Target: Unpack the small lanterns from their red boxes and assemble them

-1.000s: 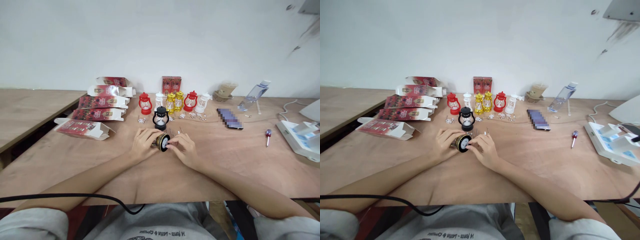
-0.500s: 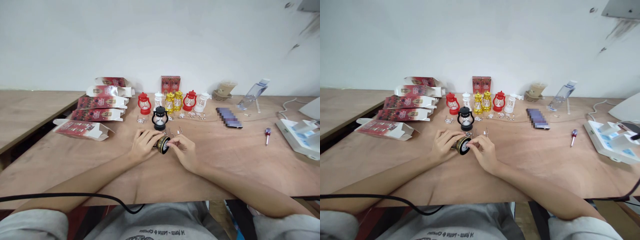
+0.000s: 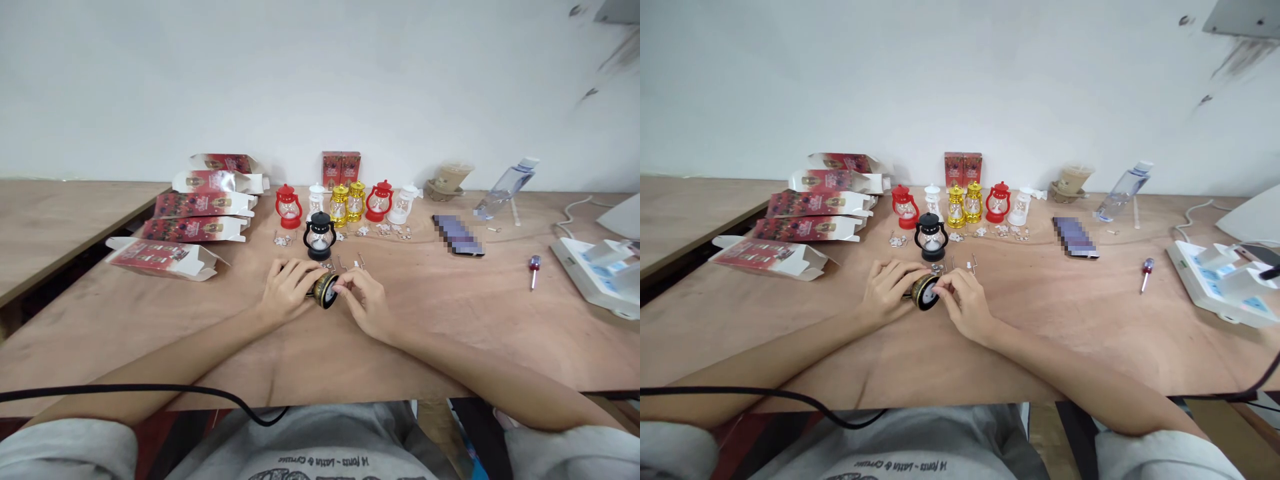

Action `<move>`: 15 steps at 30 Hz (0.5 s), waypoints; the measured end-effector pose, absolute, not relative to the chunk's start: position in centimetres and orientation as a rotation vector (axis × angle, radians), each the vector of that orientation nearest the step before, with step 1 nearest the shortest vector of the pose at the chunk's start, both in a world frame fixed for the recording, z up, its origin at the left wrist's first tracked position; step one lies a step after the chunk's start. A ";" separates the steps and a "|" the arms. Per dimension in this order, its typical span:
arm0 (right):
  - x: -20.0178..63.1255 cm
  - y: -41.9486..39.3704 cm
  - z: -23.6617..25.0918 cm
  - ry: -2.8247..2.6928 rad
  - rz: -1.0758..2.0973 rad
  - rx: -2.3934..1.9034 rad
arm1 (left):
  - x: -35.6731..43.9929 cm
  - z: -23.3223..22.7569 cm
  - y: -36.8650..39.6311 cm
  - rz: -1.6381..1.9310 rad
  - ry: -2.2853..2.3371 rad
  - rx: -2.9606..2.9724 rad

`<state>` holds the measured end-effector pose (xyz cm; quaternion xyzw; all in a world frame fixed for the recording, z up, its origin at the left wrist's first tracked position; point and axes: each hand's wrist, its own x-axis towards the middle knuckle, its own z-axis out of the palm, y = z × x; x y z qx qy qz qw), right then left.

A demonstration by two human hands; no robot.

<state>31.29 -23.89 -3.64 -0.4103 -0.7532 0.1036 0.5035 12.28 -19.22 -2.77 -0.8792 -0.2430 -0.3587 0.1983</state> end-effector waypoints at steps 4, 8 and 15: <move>31.2 -24.0 -3.6 -1.859 0.150 -0.964 | 12.3 -2.7 -19.4 -1.013 -0.679 -2.450; 31.2 -23.8 -3.8 -1.877 0.094 -0.936 | 12.4 -2.6 -19.6 -1.010 -0.672 -2.444; 31.3 -23.5 -4.2 -1.897 0.082 -0.951 | 12.5 -2.5 -19.7 -1.022 -0.676 -2.441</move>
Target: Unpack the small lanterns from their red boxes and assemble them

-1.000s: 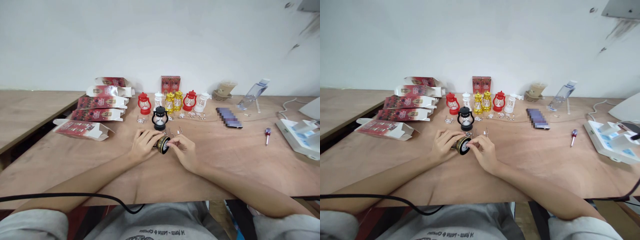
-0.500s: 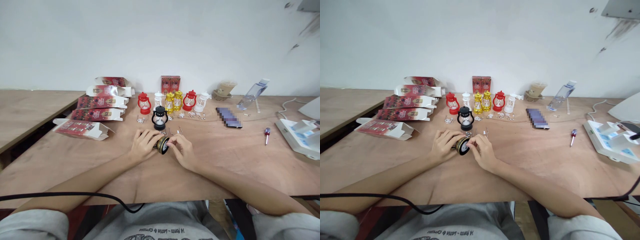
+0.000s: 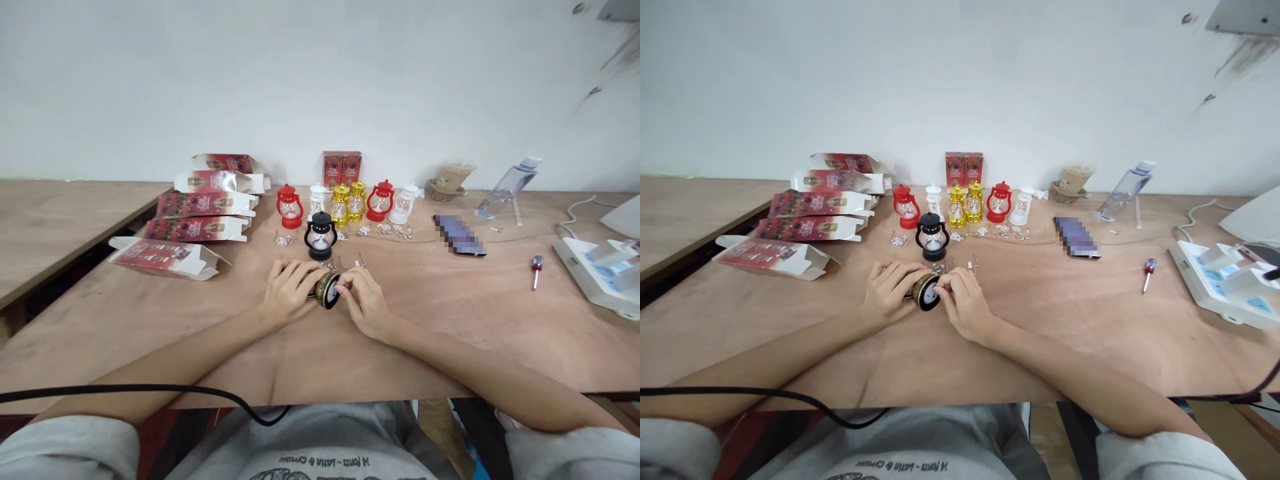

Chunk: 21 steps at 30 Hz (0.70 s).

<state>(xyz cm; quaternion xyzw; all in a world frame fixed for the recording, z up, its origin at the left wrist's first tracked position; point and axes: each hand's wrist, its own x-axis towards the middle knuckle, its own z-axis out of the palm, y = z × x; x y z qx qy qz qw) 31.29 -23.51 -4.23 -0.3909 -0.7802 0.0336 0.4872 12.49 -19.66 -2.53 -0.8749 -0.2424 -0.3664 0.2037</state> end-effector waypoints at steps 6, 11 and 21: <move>31.3 -23.6 -4.2 -1.908 0.100 -0.898 | 12.5 -2.5 -19.9 -1.018 -0.673 -2.407; 31.2 -23.7 -4.1 -1.930 0.101 -0.864 | 12.3 -2.7 -19.9 -0.998 -0.687 -2.402; 31.2 -23.5 -4.2 -1.907 0.103 -0.884 | 12.4 -2.8 -19.6 -1.046 -0.681 -2.412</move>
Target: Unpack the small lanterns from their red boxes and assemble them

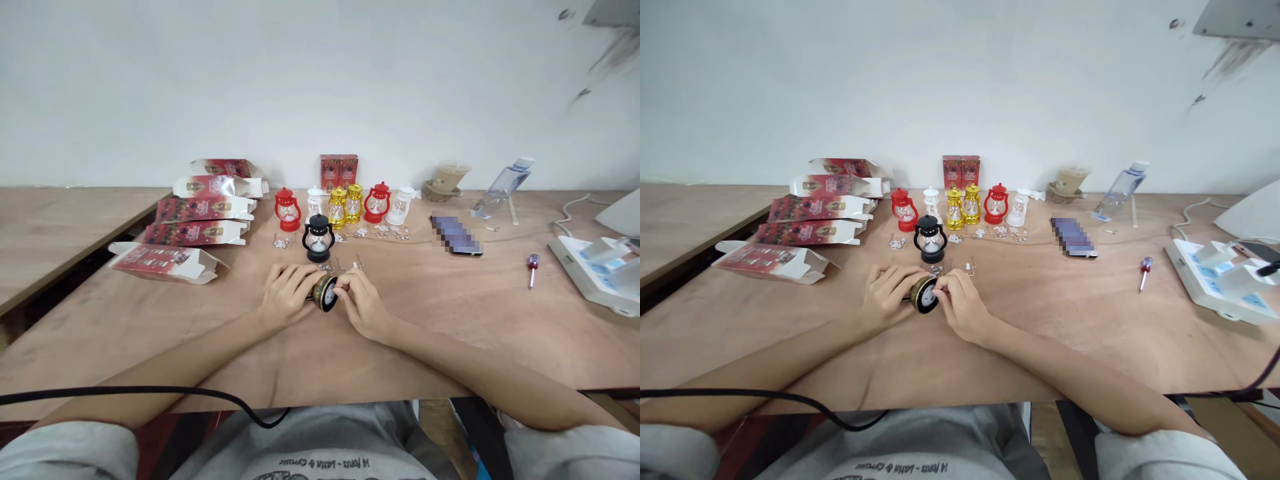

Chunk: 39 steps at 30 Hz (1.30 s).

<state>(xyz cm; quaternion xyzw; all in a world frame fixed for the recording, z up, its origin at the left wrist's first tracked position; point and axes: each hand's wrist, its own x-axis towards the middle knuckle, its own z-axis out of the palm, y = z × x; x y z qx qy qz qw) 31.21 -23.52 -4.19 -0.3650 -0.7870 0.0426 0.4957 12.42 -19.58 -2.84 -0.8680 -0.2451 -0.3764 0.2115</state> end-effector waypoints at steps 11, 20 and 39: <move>33.6 -20.8 -4.6 -1.701 0.079 -1.159 | 12.4 -2.9 -19.2 -1.033 -0.794 -2.464; 35.8 -17.7 -5.4 -1.739 0.012 -1.543 | 12.5 -2.8 -18.8 -1.160 -0.800 -2.560; 30.9 -24.2 -3.3 -1.825 -0.039 -0.856 | 12.5 -2.8 -18.8 -1.122 -0.741 -2.552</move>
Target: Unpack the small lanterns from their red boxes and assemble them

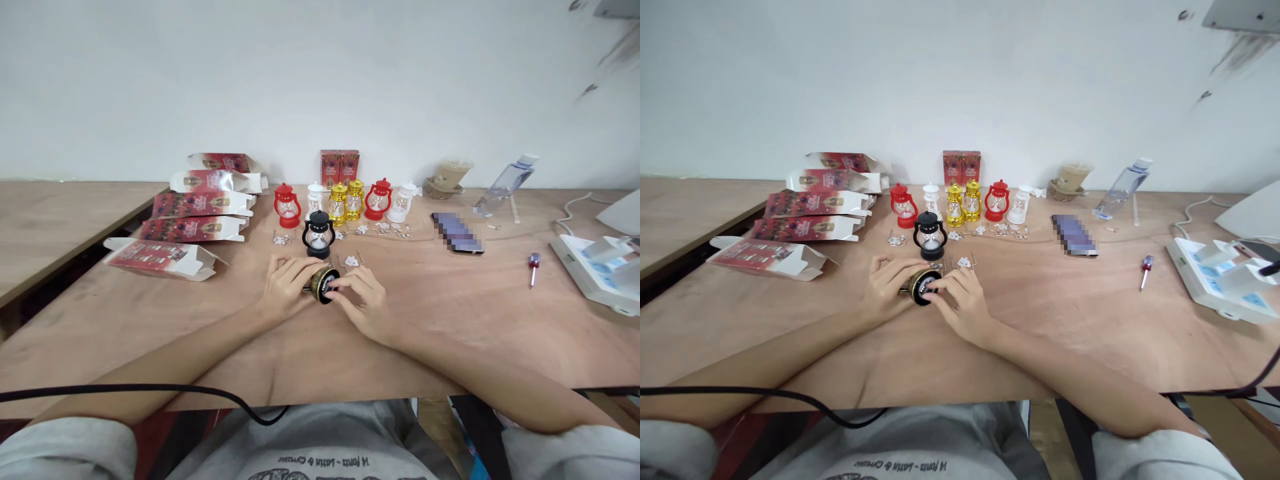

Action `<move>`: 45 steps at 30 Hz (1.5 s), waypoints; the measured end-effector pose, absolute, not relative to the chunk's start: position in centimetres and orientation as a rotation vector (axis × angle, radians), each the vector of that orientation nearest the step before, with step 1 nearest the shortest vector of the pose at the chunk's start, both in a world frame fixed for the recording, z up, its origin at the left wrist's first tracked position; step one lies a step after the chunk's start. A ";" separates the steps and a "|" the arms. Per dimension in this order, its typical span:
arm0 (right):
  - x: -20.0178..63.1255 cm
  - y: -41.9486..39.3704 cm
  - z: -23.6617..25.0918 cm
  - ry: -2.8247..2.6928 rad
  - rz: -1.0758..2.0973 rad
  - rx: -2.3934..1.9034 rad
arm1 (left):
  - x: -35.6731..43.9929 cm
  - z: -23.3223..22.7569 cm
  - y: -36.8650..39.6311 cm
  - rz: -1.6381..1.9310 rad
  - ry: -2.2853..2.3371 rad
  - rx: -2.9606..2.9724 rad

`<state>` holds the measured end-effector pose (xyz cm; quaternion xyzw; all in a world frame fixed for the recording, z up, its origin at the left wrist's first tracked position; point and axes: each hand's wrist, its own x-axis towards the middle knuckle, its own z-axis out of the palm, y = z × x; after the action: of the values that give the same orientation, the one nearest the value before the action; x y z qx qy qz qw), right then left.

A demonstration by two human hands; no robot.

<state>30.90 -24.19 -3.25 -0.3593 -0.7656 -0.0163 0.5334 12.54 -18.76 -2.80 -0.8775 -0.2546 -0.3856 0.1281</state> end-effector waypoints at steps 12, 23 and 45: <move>30.9 -23.7 -3.3 -1.793 0.095 -0.795 | 12.6 -2.8 -18.9 -1.076 -0.675 -2.509; 30.9 -23.8 -3.7 -1.790 0.209 -0.879 | 12.6 -2.8 -19.0 -1.078 -0.670 -2.488; 31.3 -23.4 -3.5 -1.910 0.288 -0.894 | 12.6 -2.7 -19.0 -1.071 -0.691 -2.506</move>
<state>31.33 -23.44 -3.47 -0.3674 -0.7846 0.1183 0.4851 12.59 -19.05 -2.65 -0.8793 -0.2424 -0.3757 0.1642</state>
